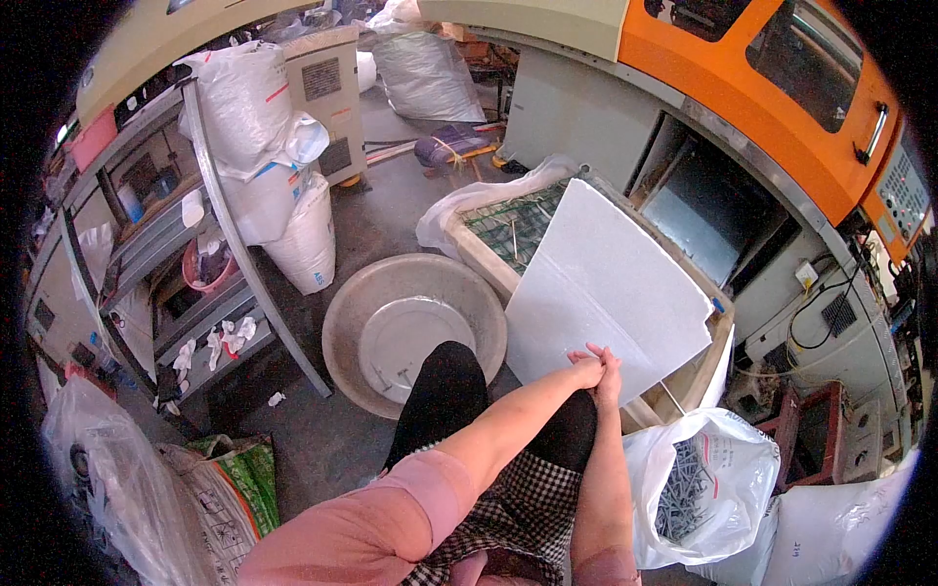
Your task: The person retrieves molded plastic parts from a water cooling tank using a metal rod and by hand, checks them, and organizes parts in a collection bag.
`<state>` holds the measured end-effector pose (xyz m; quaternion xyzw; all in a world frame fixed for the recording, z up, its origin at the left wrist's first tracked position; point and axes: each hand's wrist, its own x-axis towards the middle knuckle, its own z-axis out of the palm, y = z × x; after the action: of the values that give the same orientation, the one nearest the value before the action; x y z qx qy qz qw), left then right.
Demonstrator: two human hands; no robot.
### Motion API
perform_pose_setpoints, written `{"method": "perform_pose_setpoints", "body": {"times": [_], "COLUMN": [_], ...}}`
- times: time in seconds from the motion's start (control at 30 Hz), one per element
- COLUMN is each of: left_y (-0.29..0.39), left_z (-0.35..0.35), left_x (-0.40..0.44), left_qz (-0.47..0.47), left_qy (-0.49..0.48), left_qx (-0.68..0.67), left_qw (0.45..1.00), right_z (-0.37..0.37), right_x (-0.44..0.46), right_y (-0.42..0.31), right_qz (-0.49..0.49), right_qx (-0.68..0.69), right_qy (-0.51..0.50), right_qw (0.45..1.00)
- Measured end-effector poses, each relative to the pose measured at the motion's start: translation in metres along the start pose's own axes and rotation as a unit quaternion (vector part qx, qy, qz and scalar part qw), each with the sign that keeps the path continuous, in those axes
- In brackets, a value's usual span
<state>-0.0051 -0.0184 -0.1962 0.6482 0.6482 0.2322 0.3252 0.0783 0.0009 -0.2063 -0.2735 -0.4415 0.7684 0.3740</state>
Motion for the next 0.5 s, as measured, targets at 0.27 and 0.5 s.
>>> {"method": "perform_pose_setpoints", "body": {"times": [0.27,0.5], "left_y": [-0.042,-0.062], "left_z": [0.037,0.053], "left_x": [0.036,0.051], "left_qz": [-0.014,-0.006], "left_qy": [-0.002,0.024], "left_qx": [-0.019,0.006], "left_qw": [1.000,1.000], "right_z": [0.002,0.004], "right_x": [-0.002,-0.003], "right_y": [-0.002,-0.004], "right_qz": [0.001,0.002], "right_qx": [0.006,0.003], "right_qy": [-0.008,-0.007], "right_qw": [1.000,1.000]}}
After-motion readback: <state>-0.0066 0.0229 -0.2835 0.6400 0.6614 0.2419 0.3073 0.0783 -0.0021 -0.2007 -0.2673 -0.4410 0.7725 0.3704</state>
